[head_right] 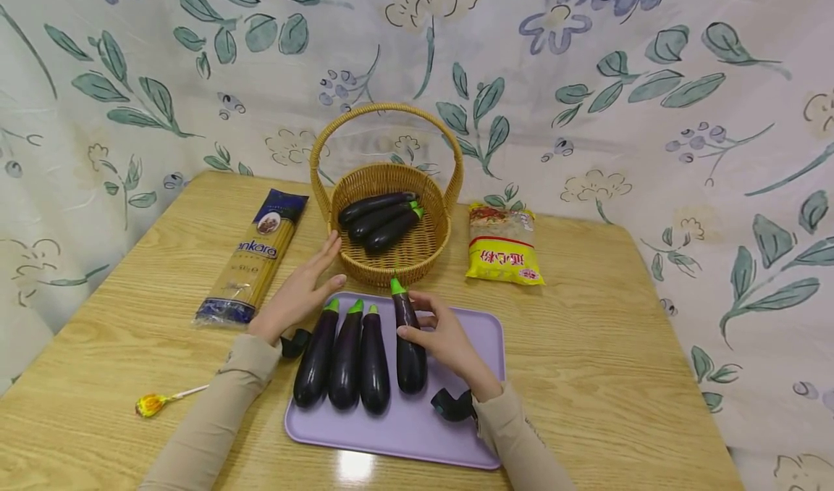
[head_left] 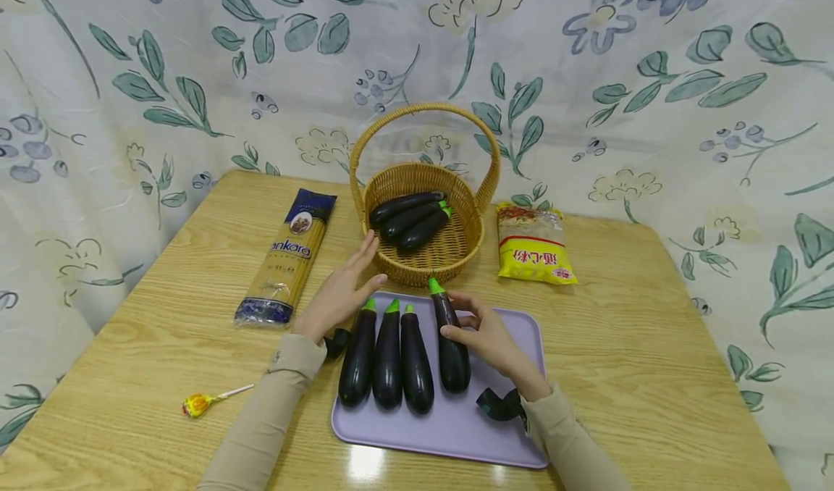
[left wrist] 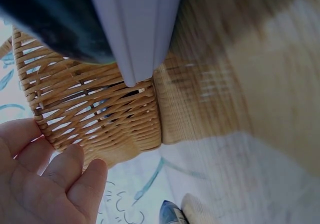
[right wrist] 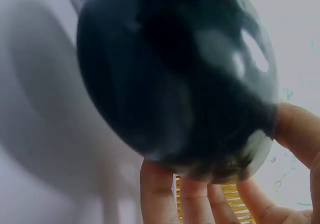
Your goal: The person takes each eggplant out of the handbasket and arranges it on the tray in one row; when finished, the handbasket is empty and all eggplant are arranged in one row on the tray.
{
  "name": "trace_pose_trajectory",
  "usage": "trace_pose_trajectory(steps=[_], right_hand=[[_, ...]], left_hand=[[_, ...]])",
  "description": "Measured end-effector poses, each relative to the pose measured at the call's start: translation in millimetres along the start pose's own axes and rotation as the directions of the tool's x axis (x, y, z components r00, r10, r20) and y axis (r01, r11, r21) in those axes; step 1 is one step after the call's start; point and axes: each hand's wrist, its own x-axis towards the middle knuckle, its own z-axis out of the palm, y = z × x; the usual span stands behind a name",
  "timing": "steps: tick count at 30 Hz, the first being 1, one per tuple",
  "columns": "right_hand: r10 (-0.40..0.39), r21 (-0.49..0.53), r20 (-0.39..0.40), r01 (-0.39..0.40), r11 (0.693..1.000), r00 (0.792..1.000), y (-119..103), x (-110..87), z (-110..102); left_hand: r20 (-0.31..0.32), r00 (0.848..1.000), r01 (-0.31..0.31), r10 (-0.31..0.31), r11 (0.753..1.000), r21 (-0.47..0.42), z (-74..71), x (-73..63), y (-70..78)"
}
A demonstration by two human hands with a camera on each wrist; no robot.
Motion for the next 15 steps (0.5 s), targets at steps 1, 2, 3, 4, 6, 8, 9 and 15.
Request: trace_pose_trajectory(steps=[1, 2, 3, 4, 6, 8, 9, 15], right_hand=[[0.004, -0.002, -0.002, -0.004, 1.0, 1.0, 0.6, -0.2, 0.8], [0.011, -0.005, -0.004, -0.011, 1.0, 1.0, 1.1, -0.4, 1.6], [0.015, -0.009, -0.009, -0.015, 1.0, 1.0, 1.7, -0.5, 2.4], [0.021, -0.014, -0.012, -0.021, 1.0, 1.0, 2.1, -0.5, 3.1], [0.032, -0.023, -0.02, -0.033, 0.999, 0.999, 2.7, -0.6, 4.5], [0.038, -0.037, -0.023, -0.038, 0.999, 0.999, 3.2, -0.5, 5.4], [0.041, -0.042, -0.024, -0.042, 0.998, 0.999, 3.6, -0.5, 5.9], [0.046, -0.085, -0.023, -0.048, 0.995, 0.999, 3.7, -1.3, 7.5]], left_hand=[[-0.002, 1.0, -0.001, 0.001, 1.0, 0.001, 0.2, 0.2, -0.3], [-0.001, 1.0, -0.002, 0.002, 1.0, 0.003, 0.4, 0.3, -0.5], [-0.002, 1.0, 0.0, 0.0, 1.0, 0.002, 0.6, 0.5, -0.5], [-0.001, 1.0, -0.001, 0.001, 1.0, 0.004, 0.7, 0.5, -0.7], [-0.002, 1.0, -0.001, 0.001, 1.0, 0.003, 0.7, 0.7, -0.8], [-0.001, 1.0, 0.001, -0.001, 1.0, 0.002, 0.6, 0.6, -0.7], [-0.001, 1.0, 0.001, -0.001, 1.0, 0.002, 0.3, 0.6, -0.6], [-0.004, 1.0, -0.006, 0.007, 1.0, 0.014, 0.4, 0.3, -1.1]])
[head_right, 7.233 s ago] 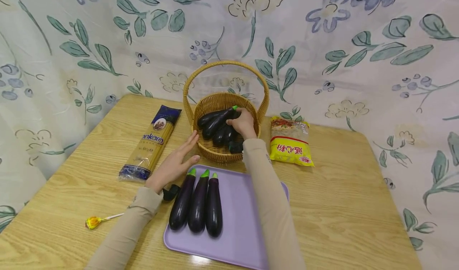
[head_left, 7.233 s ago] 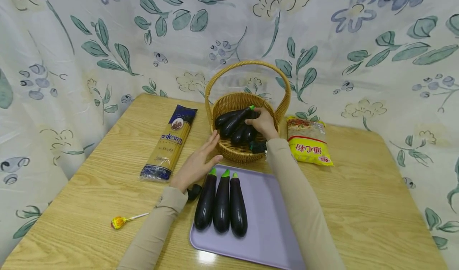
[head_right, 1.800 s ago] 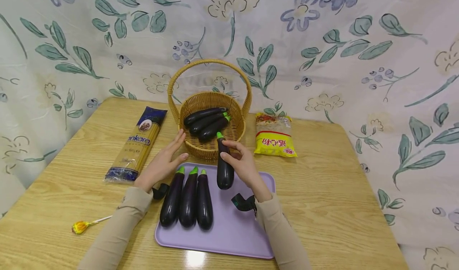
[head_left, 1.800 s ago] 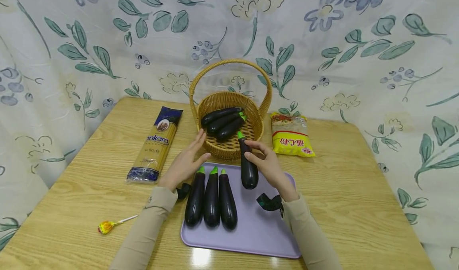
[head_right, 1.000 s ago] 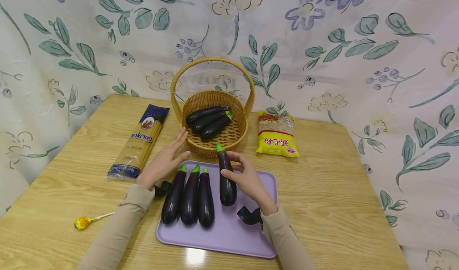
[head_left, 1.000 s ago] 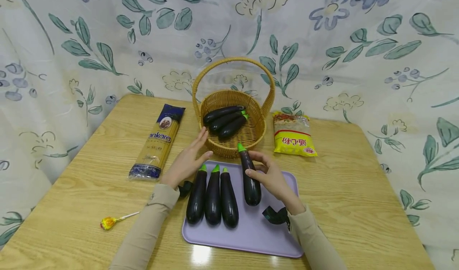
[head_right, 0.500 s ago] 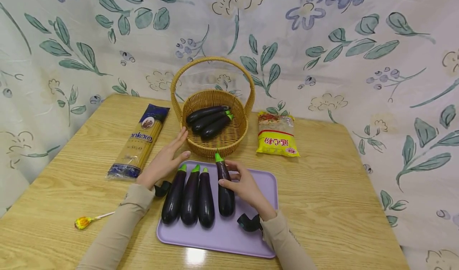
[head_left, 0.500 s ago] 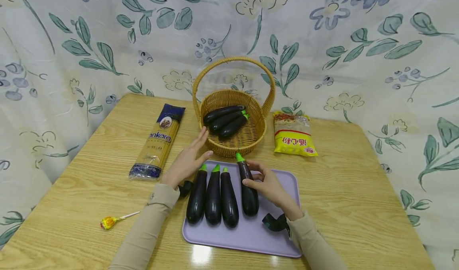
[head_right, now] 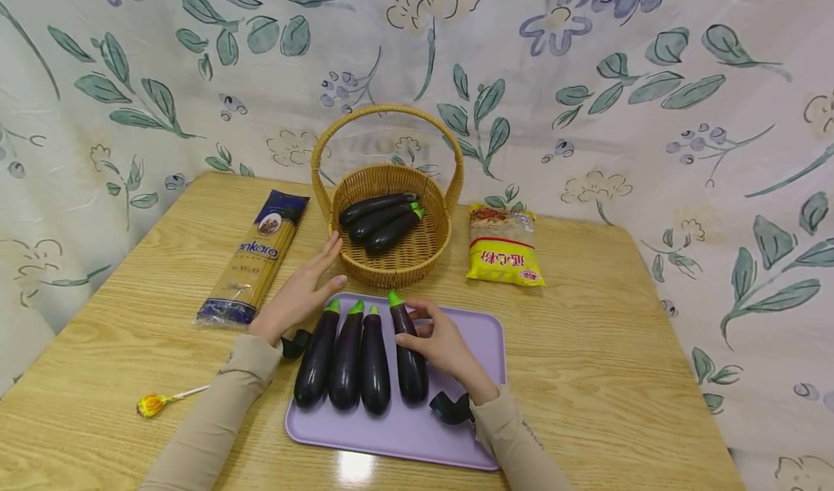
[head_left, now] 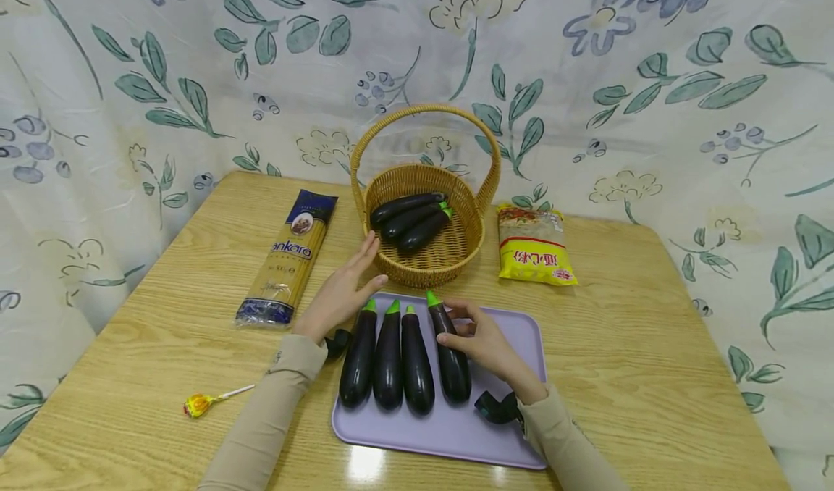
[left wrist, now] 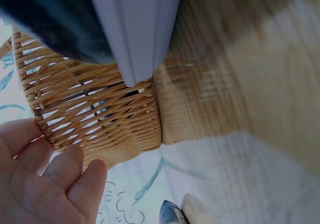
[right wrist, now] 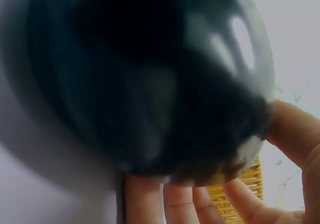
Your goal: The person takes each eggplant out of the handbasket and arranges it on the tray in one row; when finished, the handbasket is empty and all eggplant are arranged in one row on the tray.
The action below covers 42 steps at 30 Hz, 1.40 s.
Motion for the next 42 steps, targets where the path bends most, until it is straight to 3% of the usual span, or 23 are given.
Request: trace_pose_trajectory(steps=[18, 42], right_hand=[[-0.022, -0.025, 0.082, 0.024, 0.999, 0.996, 2.1, -1.6, 2.5], [-0.021, -0.077, 0.022, 0.023, 0.997, 1.0, -12.5, 5.0, -17.4]], left_hand=[[-0.001, 1.0, 0.006, -0.006, 1.0, -0.013, -0.8, -0.7, 1.4], [-0.007, 1.0, 0.011, -0.011, 1.0, -0.011, 0.4, -0.9, -0.3]])
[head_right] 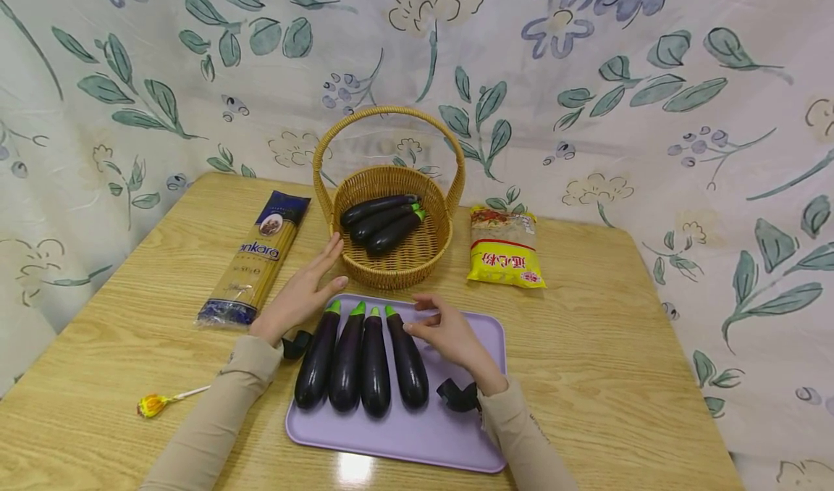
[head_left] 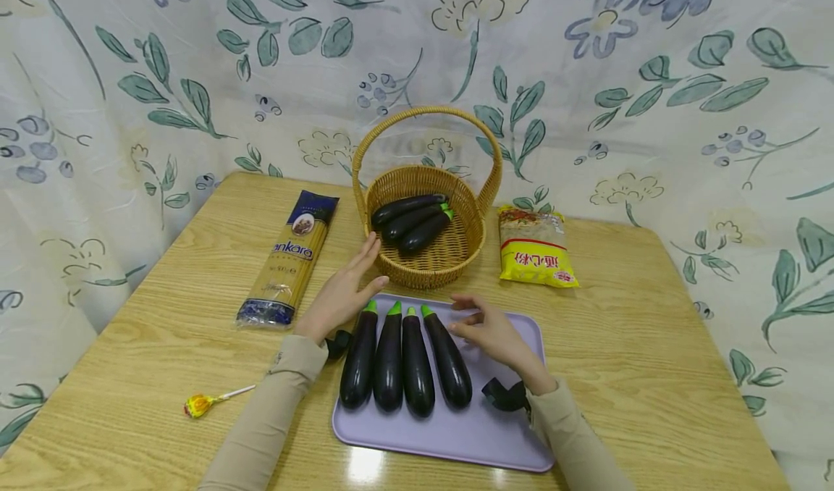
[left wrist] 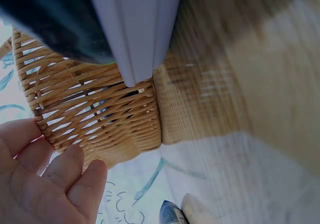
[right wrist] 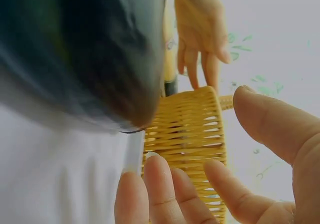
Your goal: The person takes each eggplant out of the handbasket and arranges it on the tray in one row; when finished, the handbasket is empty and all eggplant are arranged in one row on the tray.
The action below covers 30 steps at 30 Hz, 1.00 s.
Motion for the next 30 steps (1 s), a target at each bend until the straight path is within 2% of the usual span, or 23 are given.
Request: trace_pose_trajectory(steps=[9, 21, 30], right_hand=[[-0.035, 0.025, 0.004, 0.035, 0.999, 0.999, -14.3, 4.3, -11.9], [-0.035, 0.142, -0.146, 0.056, 0.988, 0.989, -35.9, 24.3, -26.3], [-0.008, 0.199, -0.187, 0.046, 0.979, 0.982, -52.4, 43.6, -35.7]], left_hand=[[-0.003, 1.0, 0.004, -0.004, 1.0, -0.004, 0.3, 0.4, 0.5], [-0.003, 1.0, 0.003, -0.003, 1.0, 0.002, 0.6, -0.4, -1.0], [0.002, 1.0, 0.005, -0.005, 1.0, -0.005, -0.7, -0.7, -0.4]])
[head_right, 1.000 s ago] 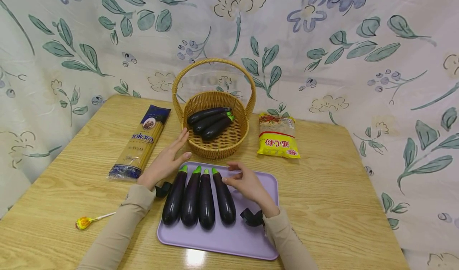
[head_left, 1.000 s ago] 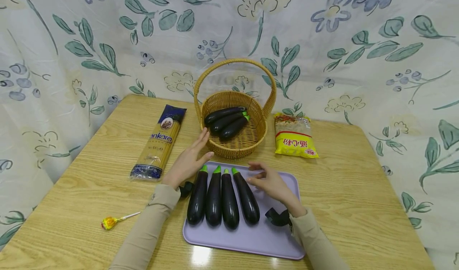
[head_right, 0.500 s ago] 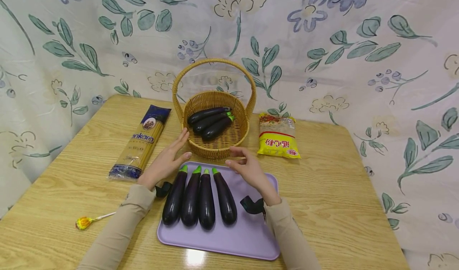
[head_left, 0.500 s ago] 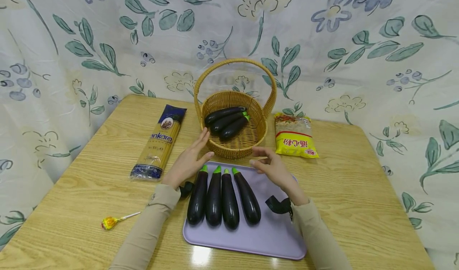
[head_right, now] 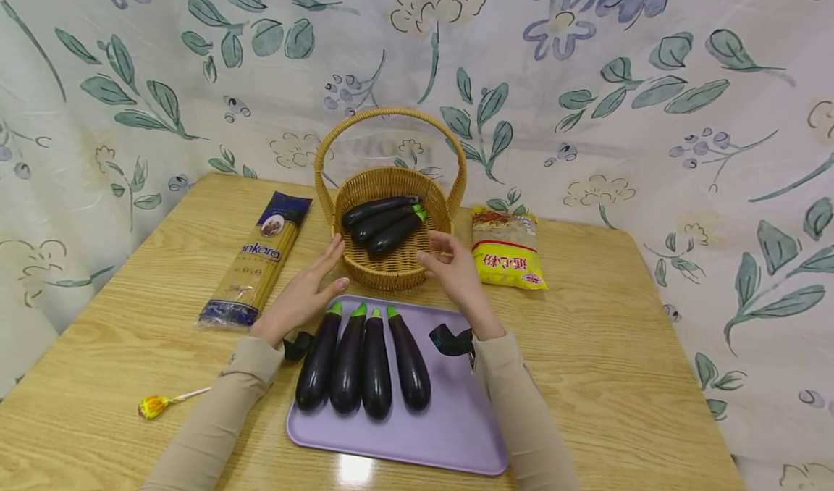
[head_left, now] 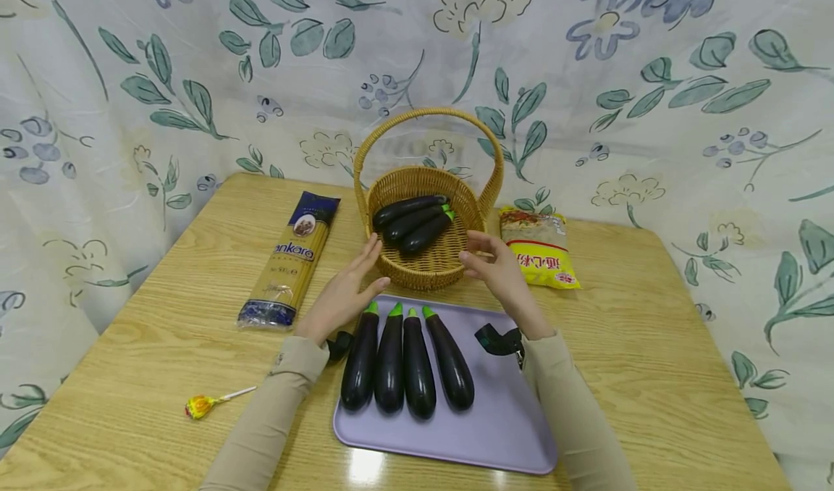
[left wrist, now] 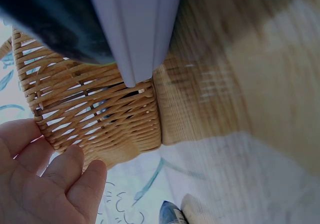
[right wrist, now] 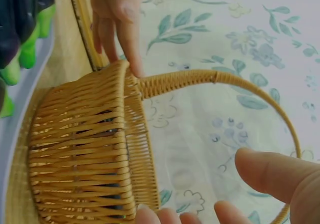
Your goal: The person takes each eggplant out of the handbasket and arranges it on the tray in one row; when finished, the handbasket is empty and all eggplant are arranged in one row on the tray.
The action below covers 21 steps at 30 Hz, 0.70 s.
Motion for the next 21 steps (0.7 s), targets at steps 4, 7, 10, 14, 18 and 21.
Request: trace_pose_trajectory(steps=[4, 7, 10, 14, 18, 21], right_hand=[[0.036, 0.037, 0.005, -0.036, 0.999, 0.999, -8.3, 10.2, 2.0], [0.062, 0.067, 0.017, -0.063, 0.996, 0.998, -15.5, 17.3, 4.6], [0.076, 0.095, 0.034, -0.079, 0.992, 0.997, -20.9, 24.0, 7.8], [0.092, 0.103, 0.038, -0.096, 0.99, 0.995, -23.7, 32.7, 11.7], [0.119, 0.104, 0.033, -0.122, 0.987, 0.992, -24.2, 40.8, 14.6], [0.135, 0.099, 0.031, -0.137, 0.986, 0.99, -24.1, 47.3, 16.3]], left_hand=[[0.0, 1.0, 0.001, -0.001, 1.0, 0.0, -1.0, 0.2, 0.4], [-0.002, 1.0, 0.002, -0.002, 1.0, -0.002, -1.1, 0.3, 0.5], [-0.002, 1.0, -0.002, 0.002, 1.0, 0.0, -0.9, 0.4, 0.6], [-0.003, 1.0, -0.008, 0.008, 1.0, -0.007, -0.4, 1.1, 0.9], [-0.006, 1.0, -0.013, 0.013, 1.0, -0.007, -0.1, 1.3, 1.5], [-0.007, 1.0, -0.019, 0.019, 1.0, -0.003, 0.0, 0.7, 1.7]])
